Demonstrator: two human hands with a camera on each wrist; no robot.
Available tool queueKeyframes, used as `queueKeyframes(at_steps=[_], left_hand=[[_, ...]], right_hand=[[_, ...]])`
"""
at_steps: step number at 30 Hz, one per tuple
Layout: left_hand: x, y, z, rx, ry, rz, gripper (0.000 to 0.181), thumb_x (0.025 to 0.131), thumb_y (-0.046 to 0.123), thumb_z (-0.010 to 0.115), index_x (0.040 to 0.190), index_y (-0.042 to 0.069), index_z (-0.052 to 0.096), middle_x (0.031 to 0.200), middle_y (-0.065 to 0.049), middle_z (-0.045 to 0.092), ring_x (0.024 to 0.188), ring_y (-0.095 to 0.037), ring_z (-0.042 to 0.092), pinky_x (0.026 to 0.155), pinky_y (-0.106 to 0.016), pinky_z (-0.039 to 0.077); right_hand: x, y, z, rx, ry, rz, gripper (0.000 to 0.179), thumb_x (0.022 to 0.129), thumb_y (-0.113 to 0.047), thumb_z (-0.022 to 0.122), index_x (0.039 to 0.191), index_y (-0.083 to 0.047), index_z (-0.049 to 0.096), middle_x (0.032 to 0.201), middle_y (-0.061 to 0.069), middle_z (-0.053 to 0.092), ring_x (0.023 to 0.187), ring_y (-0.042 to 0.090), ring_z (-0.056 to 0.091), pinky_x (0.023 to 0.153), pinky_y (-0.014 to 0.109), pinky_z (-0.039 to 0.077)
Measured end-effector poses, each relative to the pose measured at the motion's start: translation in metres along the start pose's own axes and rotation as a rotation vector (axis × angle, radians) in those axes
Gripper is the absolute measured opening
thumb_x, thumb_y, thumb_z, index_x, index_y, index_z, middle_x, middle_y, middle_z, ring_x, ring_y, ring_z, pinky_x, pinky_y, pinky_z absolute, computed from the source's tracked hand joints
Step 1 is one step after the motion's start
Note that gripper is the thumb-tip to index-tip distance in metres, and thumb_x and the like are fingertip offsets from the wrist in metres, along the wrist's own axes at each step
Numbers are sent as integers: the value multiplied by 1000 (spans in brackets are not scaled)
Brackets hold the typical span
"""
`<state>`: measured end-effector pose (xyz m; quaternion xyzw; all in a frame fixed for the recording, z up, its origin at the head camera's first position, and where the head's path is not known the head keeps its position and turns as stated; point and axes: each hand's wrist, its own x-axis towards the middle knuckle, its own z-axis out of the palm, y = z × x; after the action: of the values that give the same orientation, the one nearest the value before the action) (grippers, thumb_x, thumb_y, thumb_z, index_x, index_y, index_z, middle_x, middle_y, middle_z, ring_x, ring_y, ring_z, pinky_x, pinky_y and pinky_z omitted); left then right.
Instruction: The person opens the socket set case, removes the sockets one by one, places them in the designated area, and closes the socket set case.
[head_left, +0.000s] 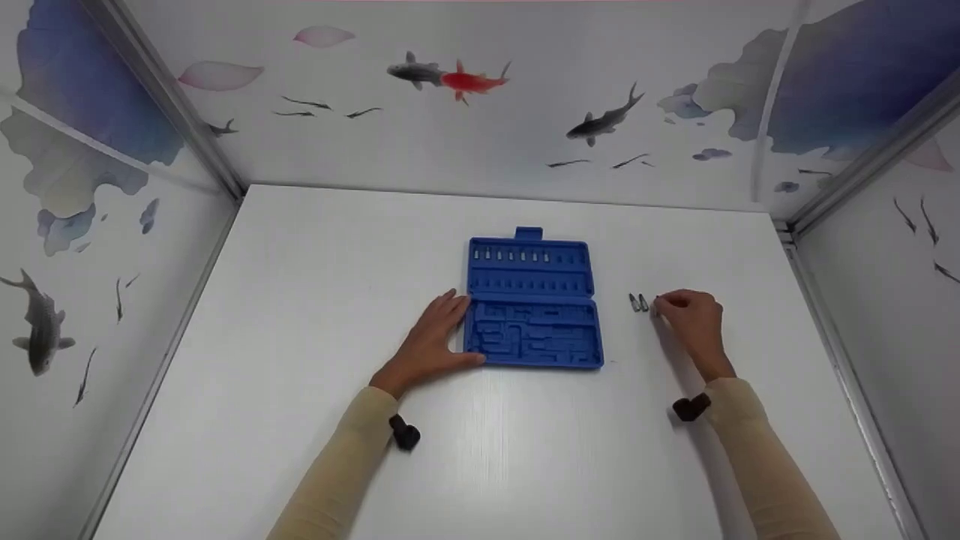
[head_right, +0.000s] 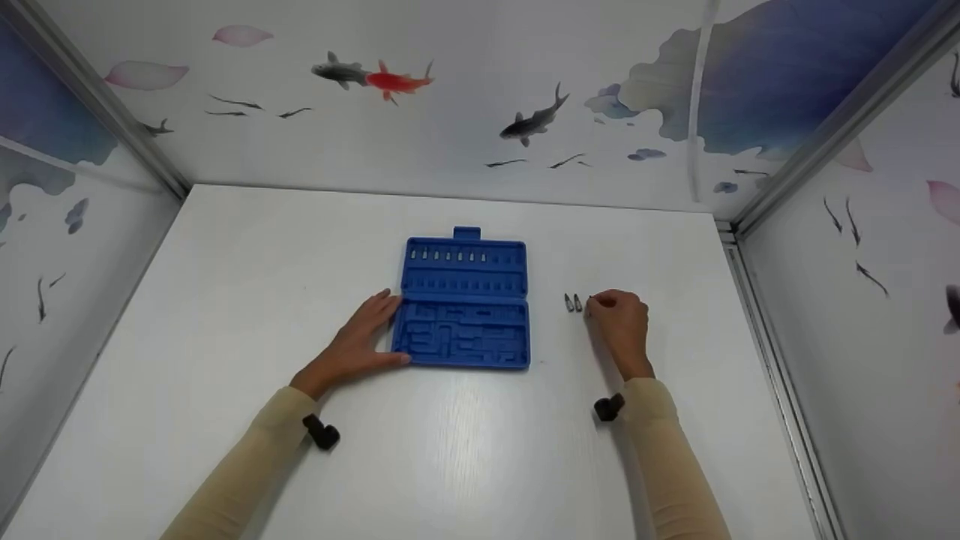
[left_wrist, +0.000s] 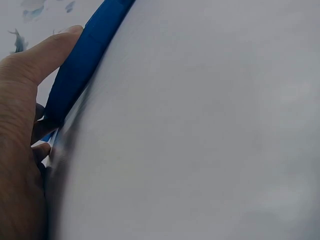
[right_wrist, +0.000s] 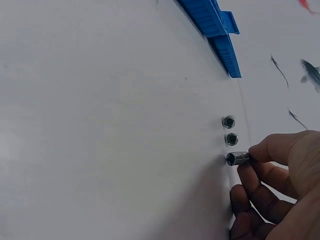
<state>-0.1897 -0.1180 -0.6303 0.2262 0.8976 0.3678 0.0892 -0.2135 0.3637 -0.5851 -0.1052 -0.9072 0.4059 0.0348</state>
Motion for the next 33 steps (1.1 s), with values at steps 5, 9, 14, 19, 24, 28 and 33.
queueKeyframes(at_steps=[5,9,14,19,24,28,33], left_hand=[[0,0,2,14,-2,-4,119,89,76,76,177,15,24,184,-6,18,171,-30,8,136,-53,15],[0,0,2,9,0,-1,119,89,76,76,177,14,24,184,-7,19,171,-30,9,136,-54,15],[-1,-1,1,1,0,0,119,89,78,74,177,16,23,185,-7,18,171,-31,9,136,-55,15],[-1,-2,0,-3,3,8,119,89,75,76,177,15,23,184,-8,18,171,-32,8,136,-56,14],[-1,-1,0,11,3,1,119,89,76,76,177,15,23,184,-8,18,171,-32,8,136,-55,15],[-1,0,1,15,-2,-11,118,89,78,74,177,17,24,185,-7,17,171,-32,8,136,-56,15],[-2,1,0,13,2,-9,118,89,77,75,177,16,24,185,-6,18,171,-31,8,136,-54,15]], right_hand=[[2,0,4,-32,7,21,26,103,-20,73,112,2,84,106,19,80,87,22,65,66,23,51],[6,0,8,-47,24,10,25,102,-20,74,109,2,84,102,18,80,83,21,65,65,23,50],[10,0,11,-69,28,15,25,102,-20,73,108,2,83,101,17,79,85,22,64,67,24,50],[13,-1,12,-89,12,36,28,103,-22,72,111,3,82,104,19,79,89,25,65,70,26,51],[13,-6,12,-47,8,8,28,105,-23,70,114,2,80,106,18,77,89,24,65,69,24,51],[13,-15,16,5,20,-90,27,106,-24,73,115,-1,82,105,16,78,87,21,65,68,22,52],[14,-35,31,33,17,-193,23,104,-22,76,114,-2,83,107,15,78,94,22,63,77,25,49]])
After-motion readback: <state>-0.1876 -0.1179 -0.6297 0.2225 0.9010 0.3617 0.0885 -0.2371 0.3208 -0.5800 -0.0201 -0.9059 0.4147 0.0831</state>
